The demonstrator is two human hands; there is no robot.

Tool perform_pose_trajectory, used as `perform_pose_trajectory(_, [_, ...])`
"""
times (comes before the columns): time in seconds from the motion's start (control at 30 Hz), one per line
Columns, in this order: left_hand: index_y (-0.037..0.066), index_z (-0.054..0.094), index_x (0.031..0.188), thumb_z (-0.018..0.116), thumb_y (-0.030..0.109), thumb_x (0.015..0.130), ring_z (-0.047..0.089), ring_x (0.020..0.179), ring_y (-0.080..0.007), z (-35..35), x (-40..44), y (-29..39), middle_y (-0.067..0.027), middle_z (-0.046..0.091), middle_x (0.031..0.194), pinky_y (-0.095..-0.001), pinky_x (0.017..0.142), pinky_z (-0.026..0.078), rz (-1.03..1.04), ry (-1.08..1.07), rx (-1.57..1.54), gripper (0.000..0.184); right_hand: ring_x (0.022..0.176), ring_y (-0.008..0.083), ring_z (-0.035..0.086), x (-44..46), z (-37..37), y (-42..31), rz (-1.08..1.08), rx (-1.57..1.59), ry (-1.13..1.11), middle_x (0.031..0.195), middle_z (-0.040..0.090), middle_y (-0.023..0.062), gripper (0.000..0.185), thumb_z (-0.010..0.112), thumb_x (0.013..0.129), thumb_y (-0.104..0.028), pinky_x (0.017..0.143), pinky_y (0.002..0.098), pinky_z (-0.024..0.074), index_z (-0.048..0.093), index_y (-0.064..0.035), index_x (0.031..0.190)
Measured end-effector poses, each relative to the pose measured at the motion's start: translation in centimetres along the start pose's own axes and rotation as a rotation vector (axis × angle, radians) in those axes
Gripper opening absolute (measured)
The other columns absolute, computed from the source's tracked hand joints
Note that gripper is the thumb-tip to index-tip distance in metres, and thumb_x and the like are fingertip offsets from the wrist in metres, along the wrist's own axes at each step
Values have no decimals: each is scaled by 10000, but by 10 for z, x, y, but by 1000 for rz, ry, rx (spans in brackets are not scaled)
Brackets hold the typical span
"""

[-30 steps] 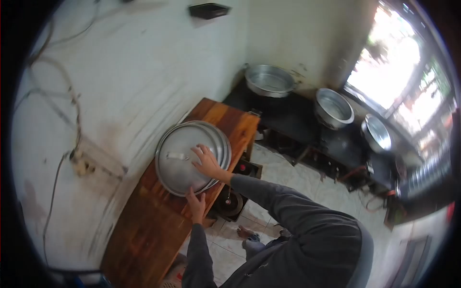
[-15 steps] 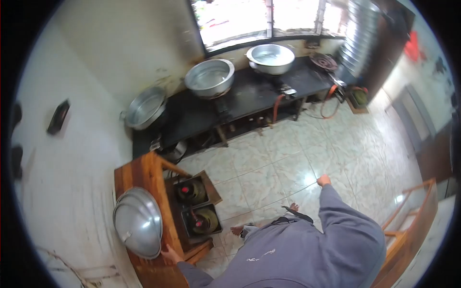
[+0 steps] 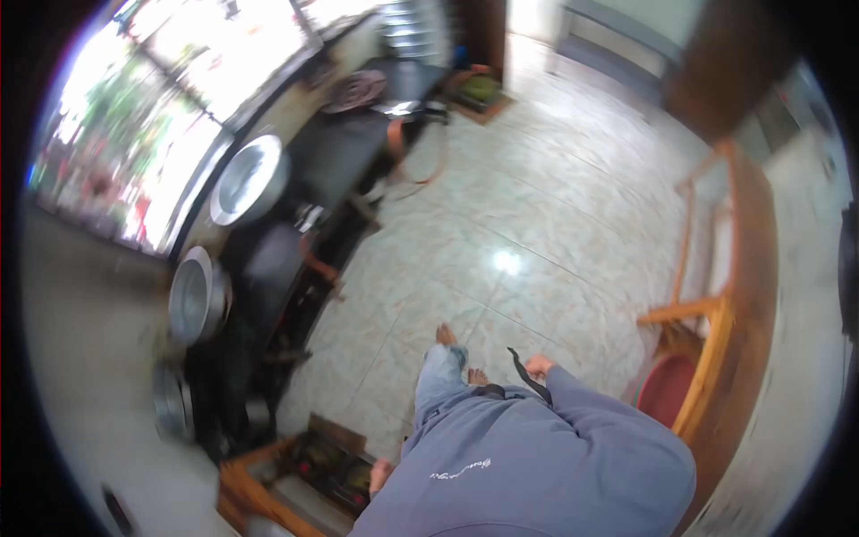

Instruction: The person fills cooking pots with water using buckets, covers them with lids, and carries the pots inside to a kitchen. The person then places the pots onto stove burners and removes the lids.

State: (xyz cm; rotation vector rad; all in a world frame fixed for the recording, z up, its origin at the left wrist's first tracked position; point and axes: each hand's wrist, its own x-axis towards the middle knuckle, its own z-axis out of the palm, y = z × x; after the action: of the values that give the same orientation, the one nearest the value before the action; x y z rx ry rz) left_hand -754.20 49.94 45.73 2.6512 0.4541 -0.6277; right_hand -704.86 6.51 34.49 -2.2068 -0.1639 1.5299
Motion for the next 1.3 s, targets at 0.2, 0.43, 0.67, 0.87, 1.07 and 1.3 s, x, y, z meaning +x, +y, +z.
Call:
perform_pose_trajectory(0.2, [122,607,1015,642,365,767,574,847,-287,-153,300,12,-68,614,902,-424,691,466,145,-235,176,349,778,359,638,41,-98,10,-79,220,561,832,670,180,266,569,785,-288,696,448,491,685,-65,875])
perform_pose_trajectory(0.43, [93,629,1086,586,359,802,610,858,-346,-334,690,96,-119,652,877,-424,736,488,399,206,798,392,482,161,578,10,-238,81,333,791,1198,643,633,77,195,566,813,-213,452,301,450,679,-56,838])
perform_pose_trajectory(0.67, [-35,544,1202,532,165,941,564,1064,-183,-555,1030,571,-125,612,1148,-277,924,415,756,62,-686,329,521,158,575,-8,-347,64,505,1282,995,698,627,80,249,534,855,-232,410,295,418,638,-18,928])
perform_pose_trajectory(0.87, [17,529,1246,534,147,945,589,1038,-180,-615,1104,804,-109,630,1117,-292,893,445,1030,-200,-669,327,603,252,621,95,-441,42,650,1394,561,804,654,142,325,568,856,-308,485,410,480,642,-14,973])
perform_pose_trajectory(1.07, [36,569,1176,536,381,897,560,1075,-383,-505,1262,663,-224,594,1152,-433,921,438,560,-146,-137,445,579,230,613,192,-708,20,401,1097,417,779,657,117,324,586,855,-323,481,391,469,645,-19,950])
perform_pose_trajectory(1.3, [53,650,888,527,245,865,625,881,-348,-514,1290,495,-160,656,905,-433,710,499,-27,-411,380,229,591,131,597,241,-1153,-5,3,927,1070,757,653,55,185,561,891,-194,480,276,463,648,-70,998])
